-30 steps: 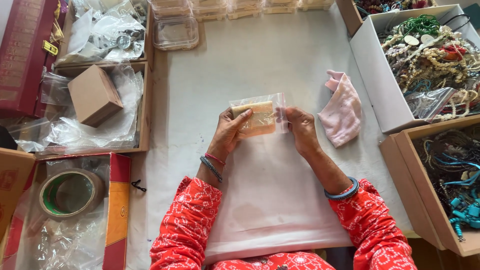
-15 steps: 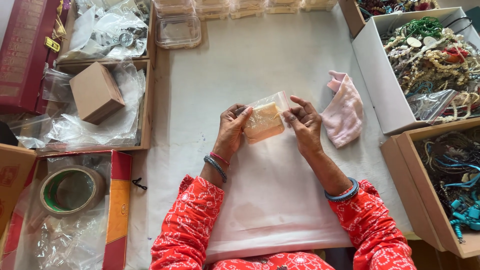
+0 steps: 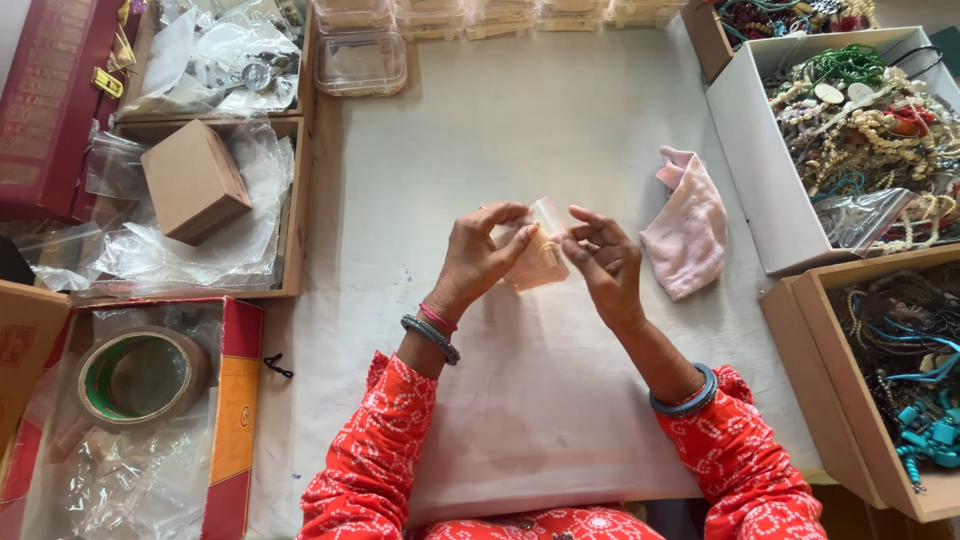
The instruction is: The person wipes a necklace with a cloth, places a jewelry item into a small plastic bag, puts the bag into a small pouch, and then places jewelry into a plastic box.
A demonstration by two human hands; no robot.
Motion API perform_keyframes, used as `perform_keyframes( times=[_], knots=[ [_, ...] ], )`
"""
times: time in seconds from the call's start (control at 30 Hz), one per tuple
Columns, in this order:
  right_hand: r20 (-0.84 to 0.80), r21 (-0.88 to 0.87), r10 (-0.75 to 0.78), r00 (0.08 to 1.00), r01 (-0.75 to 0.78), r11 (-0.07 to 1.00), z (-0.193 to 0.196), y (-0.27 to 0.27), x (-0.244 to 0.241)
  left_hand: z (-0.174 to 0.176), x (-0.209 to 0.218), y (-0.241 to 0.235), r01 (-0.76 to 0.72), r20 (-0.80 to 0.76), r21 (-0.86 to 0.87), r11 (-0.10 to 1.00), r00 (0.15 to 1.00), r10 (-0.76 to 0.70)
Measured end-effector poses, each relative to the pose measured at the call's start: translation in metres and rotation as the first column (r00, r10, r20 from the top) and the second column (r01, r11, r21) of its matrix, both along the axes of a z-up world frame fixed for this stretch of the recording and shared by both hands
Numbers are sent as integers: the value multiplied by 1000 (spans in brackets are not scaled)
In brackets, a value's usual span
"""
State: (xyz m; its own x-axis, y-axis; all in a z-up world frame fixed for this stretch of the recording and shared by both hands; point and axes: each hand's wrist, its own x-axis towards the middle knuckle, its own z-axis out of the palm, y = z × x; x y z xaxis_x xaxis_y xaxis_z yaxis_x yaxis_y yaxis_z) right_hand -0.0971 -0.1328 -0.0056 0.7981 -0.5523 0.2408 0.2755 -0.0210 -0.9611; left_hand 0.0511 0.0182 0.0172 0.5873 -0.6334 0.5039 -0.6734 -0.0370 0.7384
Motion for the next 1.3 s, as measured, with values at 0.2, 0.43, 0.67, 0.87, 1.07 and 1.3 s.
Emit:
perform_keyframes(
  times=[0.2, 0.43, 0.67, 0.87, 1.07, 1.3],
  knots=[
    [-67, -154, -29, 997, 18, 988, -8, 4, -2, 5, 0, 8, 122, -438, -146, 982, 882, -175],
    [-30, -116, -6, 1000, 2, 993, 16, 1, -8, 5, -11, 6, 288, -660, -345, 893, 602, -449],
    [-20, -143, -24, 1000, 21, 989, 8, -1, -6, 6, -16, 3, 293, -626, -299, 908, 658, -419],
    [-69, -87, -25, 997, 19, 996, 5, 3, -4, -1, -15, -1, 262, -616, -278, 924, 689, -381],
    [-51, -178, -46, 998, 36, 983, -3, 1, -3, 0, -14, -3, 235, -542, -153, 960, 793, -280],
    [-63, -41, -52, 997, 49, 998, -12, -11, 4, -17, 10, 2, 74, -677, -306, 949, 685, -271]
  ],
)
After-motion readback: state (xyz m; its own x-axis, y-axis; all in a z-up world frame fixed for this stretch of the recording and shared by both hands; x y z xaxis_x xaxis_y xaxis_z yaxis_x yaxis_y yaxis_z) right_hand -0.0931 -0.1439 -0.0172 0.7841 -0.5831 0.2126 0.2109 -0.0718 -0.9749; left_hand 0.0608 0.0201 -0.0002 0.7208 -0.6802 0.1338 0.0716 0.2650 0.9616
